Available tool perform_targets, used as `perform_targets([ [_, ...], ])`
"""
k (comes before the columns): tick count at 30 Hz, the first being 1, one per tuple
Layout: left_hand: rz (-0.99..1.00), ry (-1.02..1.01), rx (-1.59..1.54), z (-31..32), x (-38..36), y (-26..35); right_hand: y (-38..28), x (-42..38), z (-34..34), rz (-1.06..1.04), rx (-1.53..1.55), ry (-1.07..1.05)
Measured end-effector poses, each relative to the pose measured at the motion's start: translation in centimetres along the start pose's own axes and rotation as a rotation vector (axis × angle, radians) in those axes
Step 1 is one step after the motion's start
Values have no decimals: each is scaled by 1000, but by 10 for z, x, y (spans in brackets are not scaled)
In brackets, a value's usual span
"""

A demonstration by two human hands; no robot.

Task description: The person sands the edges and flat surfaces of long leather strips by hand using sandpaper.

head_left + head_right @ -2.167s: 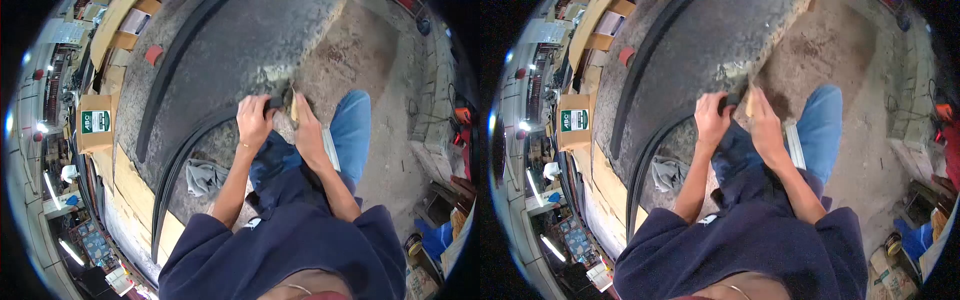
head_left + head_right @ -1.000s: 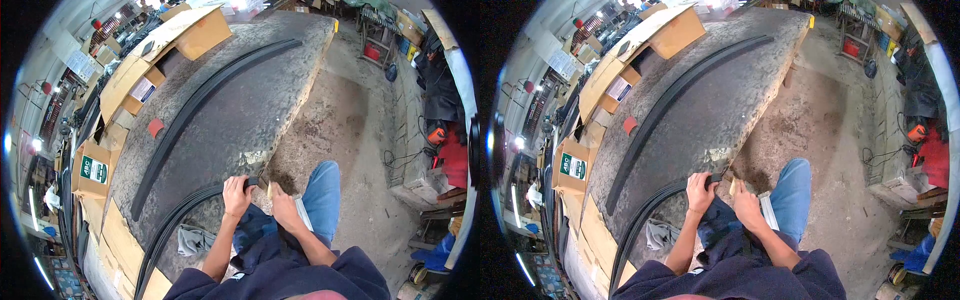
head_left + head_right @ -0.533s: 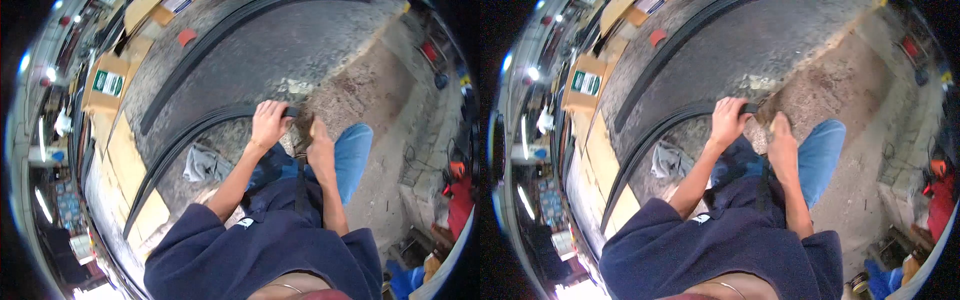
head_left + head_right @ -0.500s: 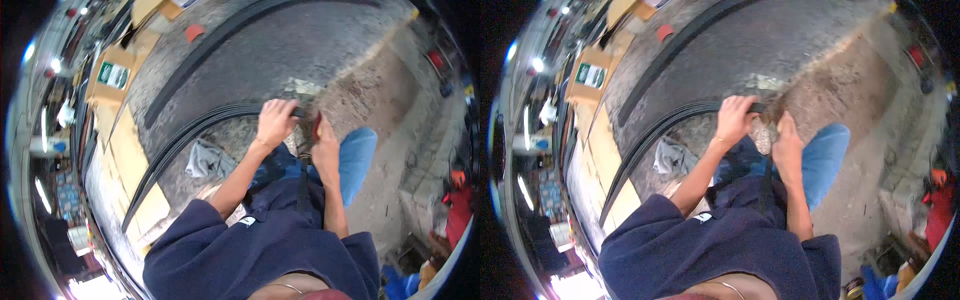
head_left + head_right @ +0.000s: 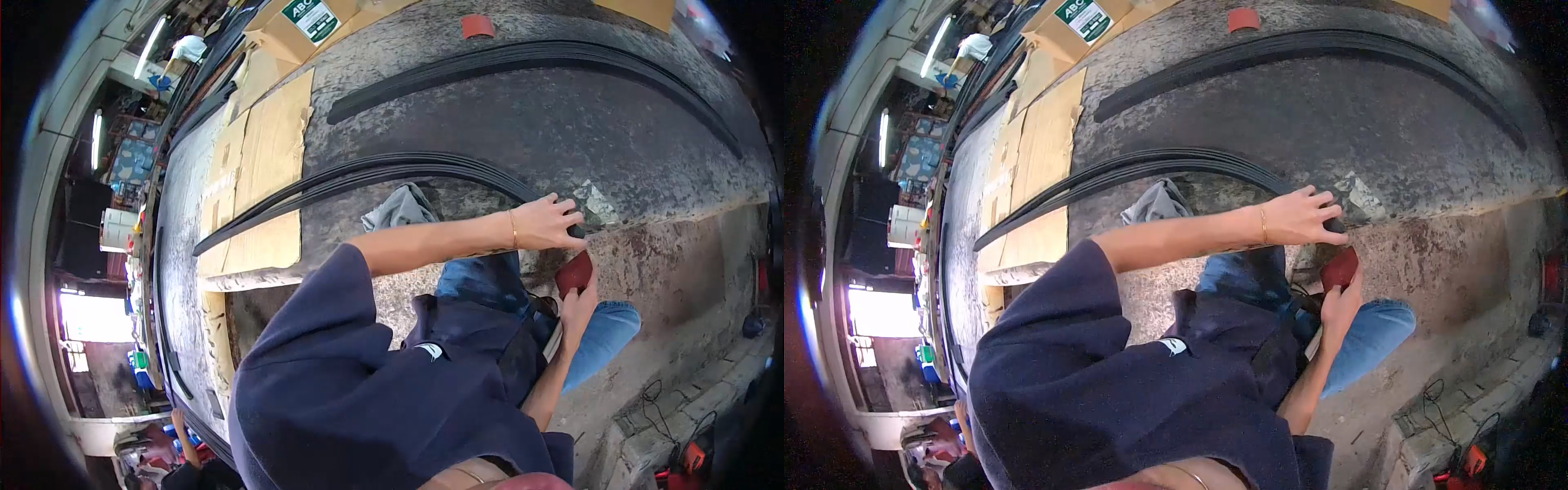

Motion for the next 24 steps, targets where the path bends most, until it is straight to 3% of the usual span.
perform_targets([
  [5,170,104,-73,-7,-5,-4,26,9,-13,63,127,36],
  [12,143,220,-129,-4,-13,-5,66,13,-25,52,96,101],
  [14,133,182,-140,1,-10,-6,75,16,-24,124,146,88],
  [17,112,30,-102,2,-2,-2,49,11,-21,108,93,74],
  [24,151,-69,-59,7,6,7,60,13,-17,45,48,75],
])
Point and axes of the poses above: each hand's wrist, its own x-axis towards the middle knuckle, its own z-axis out of the palm, y = z × x, the point moved 8 cm from there along x, towards the middle knuckle, and after that the axes turned 15 degrees about x, right-handed, at the moved point
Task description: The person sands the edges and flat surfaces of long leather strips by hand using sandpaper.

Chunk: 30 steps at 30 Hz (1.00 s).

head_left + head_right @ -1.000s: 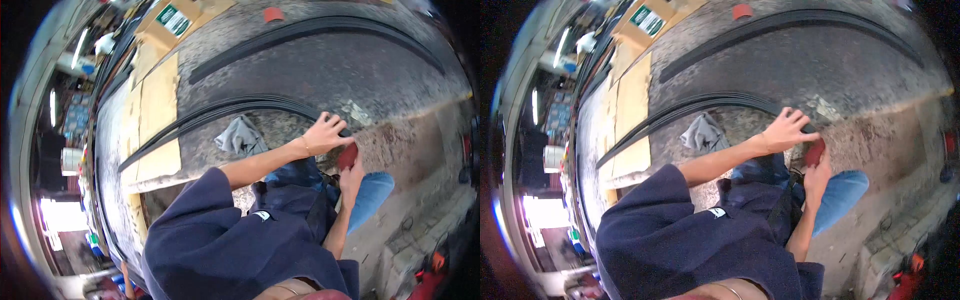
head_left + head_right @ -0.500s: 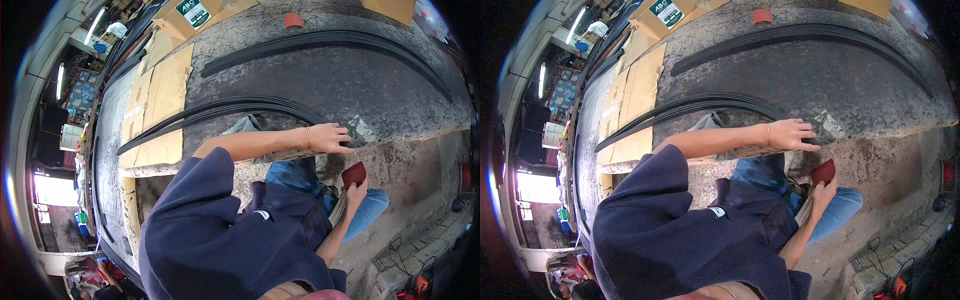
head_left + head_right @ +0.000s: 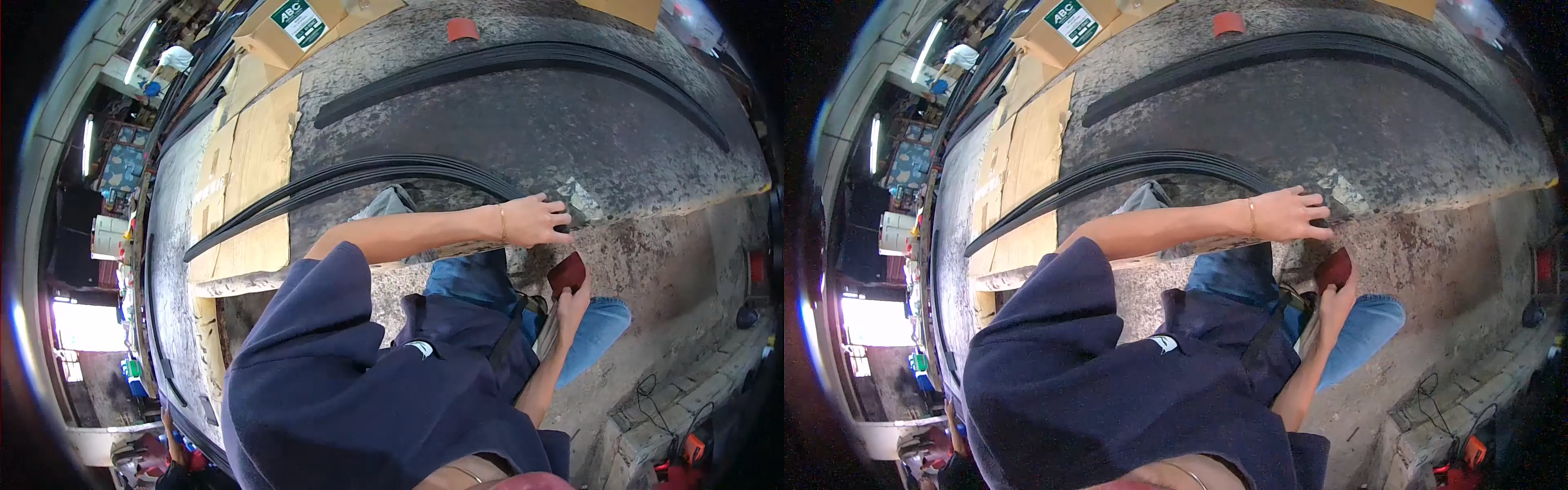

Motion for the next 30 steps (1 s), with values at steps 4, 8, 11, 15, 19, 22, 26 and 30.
perform_targets([
  [4,-14,75,-17,2,-9,1,4,-2,-5,99,92,-8],
  [8,-49,221,-7,-2,-16,1,22,0,-6,120,167,-14],
  [11,-107,337,-54,-15,-19,-4,15,0,-10,82,143,7],
  [15,-330,410,-155,-26,-24,-15,-5,-5,-15,5,56,37],
  [19,-386,385,-161,-36,-25,-21,-23,-12,-19,70,25,51],
  [22,-400,335,-214,-30,-24,-23,-87,-25,-9,-103,-28,36],
  [26,-446,286,-248,-25,-23,-25,-145,-41,35,-251,-39,-91],
  [30,-479,286,-243,-24,-24,-26,-137,-46,53,-249,-203,-142],
])
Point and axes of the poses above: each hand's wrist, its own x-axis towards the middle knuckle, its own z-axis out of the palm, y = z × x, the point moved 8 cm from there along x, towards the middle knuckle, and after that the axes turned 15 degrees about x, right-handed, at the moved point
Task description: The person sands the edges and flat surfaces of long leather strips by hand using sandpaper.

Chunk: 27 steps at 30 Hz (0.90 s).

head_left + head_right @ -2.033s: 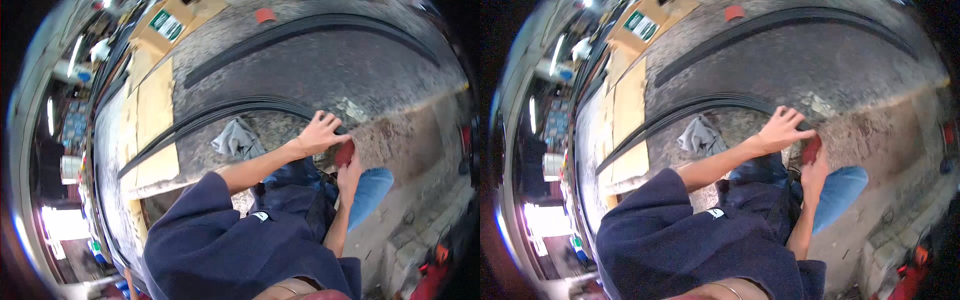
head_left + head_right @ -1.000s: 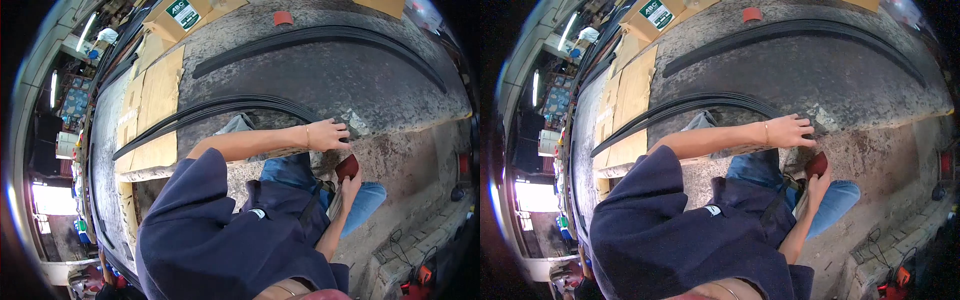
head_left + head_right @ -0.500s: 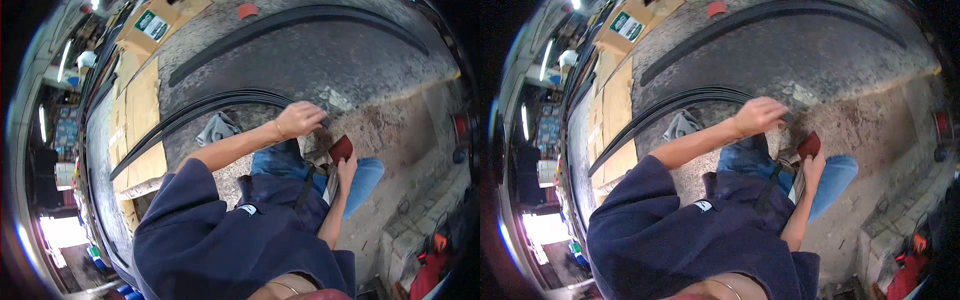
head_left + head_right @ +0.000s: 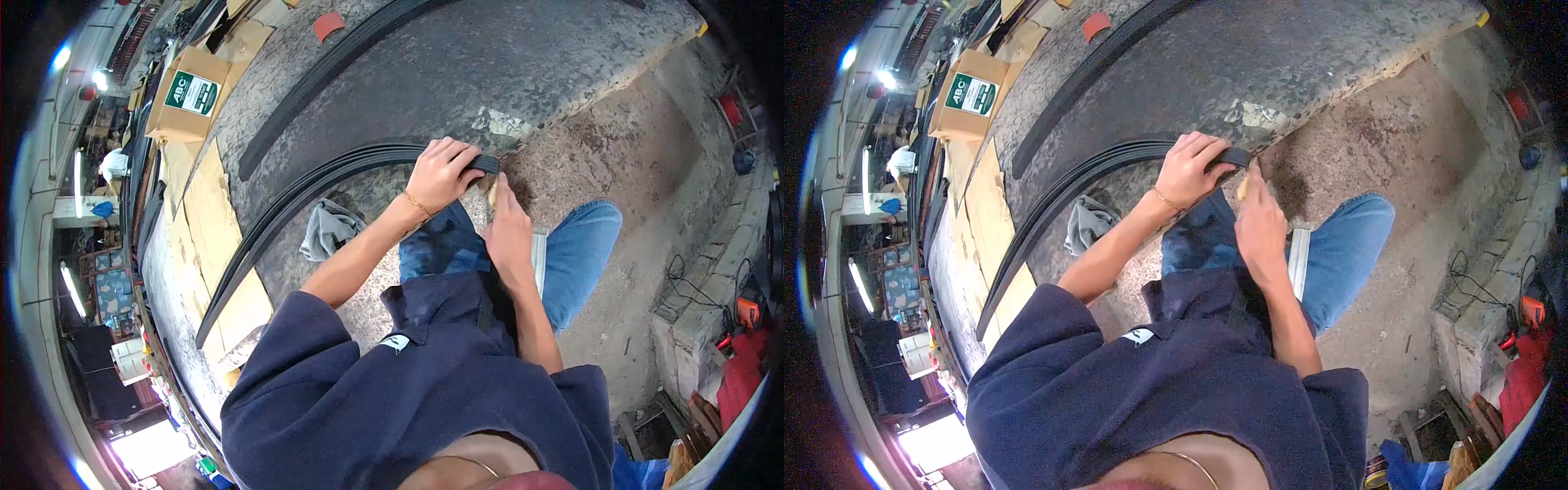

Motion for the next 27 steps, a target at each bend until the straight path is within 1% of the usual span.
perform_targets([
  [1,-5,3,1,0,-1,0,12,0,-2,122,7,-27],
  [2,-3,1,-6,1,-3,2,12,-3,-5,128,4,-25],
  [4,-2,19,-8,1,-2,2,-20,-4,-36,-60,21,174],
  [5,-3,16,3,0,-2,2,-40,-7,-43,-157,10,225],
  [6,0,10,-9,1,-4,4,-39,-8,-37,-145,6,228],
  [8,-35,17,17,1,-2,1,-25,-2,-7,-95,-145,98],
  [9,-35,19,13,1,-2,1,-17,0,-3,-52,-100,120],
  [10,-24,23,13,1,0,0,-10,1,-5,-54,-99,131],
  [12,-13,41,-3,-1,-1,2,4,-2,-10,47,-50,91],
  [13,-11,34,-15,-1,-3,4,-5,-5,-16,-38,-65,154],
  [14,-8,38,-2,-1,0,1,-9,-1,-15,-34,-71,162],
  [16,-10,20,1,1,-4,6,-21,-3,-3,-64,-138,107],
  [18,-37,40,5,-1,-1,3,11,-7,8,-43,-137,173],
  [20,-13,7,37,-2,1,3,66,-14,28,192,-213,-36],
  [21,-6,-21,64,0,2,5,68,-15,21,161,-180,16],
  [22,-7,-54,88,4,1,9,59,-12,11,173,-181,20],
  [23,0,-118,142,10,1,10,50,-11,-3,184,-108,41],
  [24,4,-121,138,7,2,12,42,-8,-14,184,-35,70],
  [26,266,-254,306,10,5,28,52,-7,-15,220,6,98],
  [27,303,-318,307,14,6,27,66,-9,-9,229,6,73],
])
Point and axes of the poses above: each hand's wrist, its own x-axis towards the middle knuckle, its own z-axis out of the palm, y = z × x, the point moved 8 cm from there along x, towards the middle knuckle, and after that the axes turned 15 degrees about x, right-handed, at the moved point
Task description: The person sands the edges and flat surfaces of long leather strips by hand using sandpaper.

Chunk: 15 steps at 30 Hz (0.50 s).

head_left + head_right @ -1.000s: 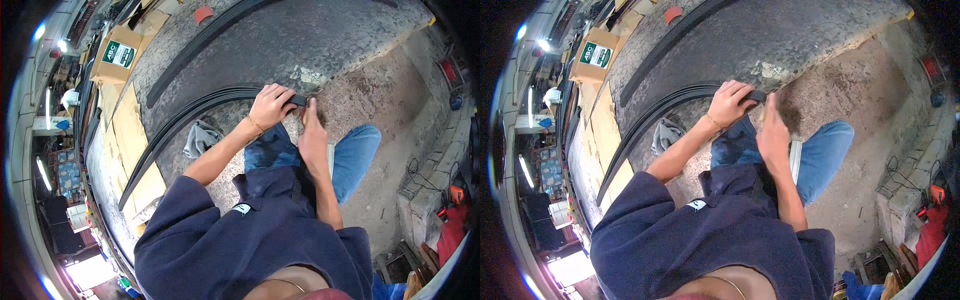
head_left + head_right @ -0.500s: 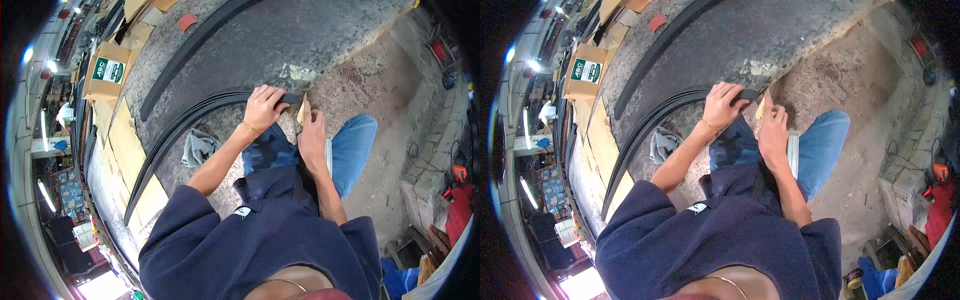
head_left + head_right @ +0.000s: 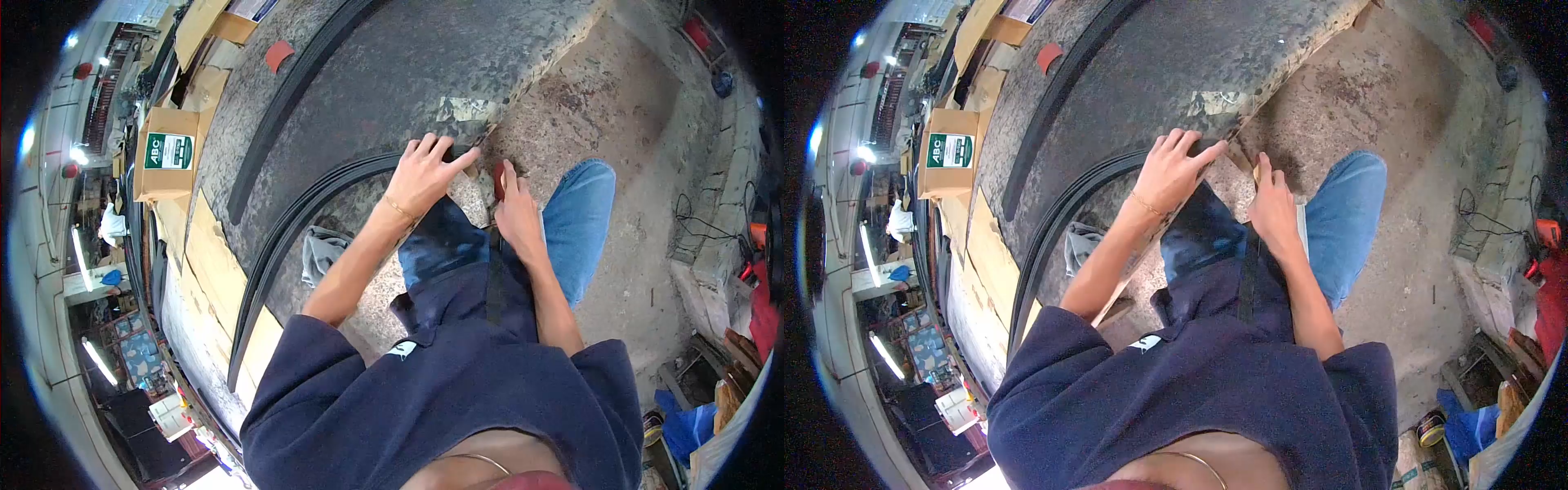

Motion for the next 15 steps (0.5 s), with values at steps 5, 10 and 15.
perform_targets([
  [5,206,-124,-57,0,19,-3,45,6,16,47,28,-70],
  [10,366,-293,-71,4,41,1,59,11,13,19,111,-37],
  [15,447,-494,-75,3,51,0,66,12,10,20,177,-18],
])
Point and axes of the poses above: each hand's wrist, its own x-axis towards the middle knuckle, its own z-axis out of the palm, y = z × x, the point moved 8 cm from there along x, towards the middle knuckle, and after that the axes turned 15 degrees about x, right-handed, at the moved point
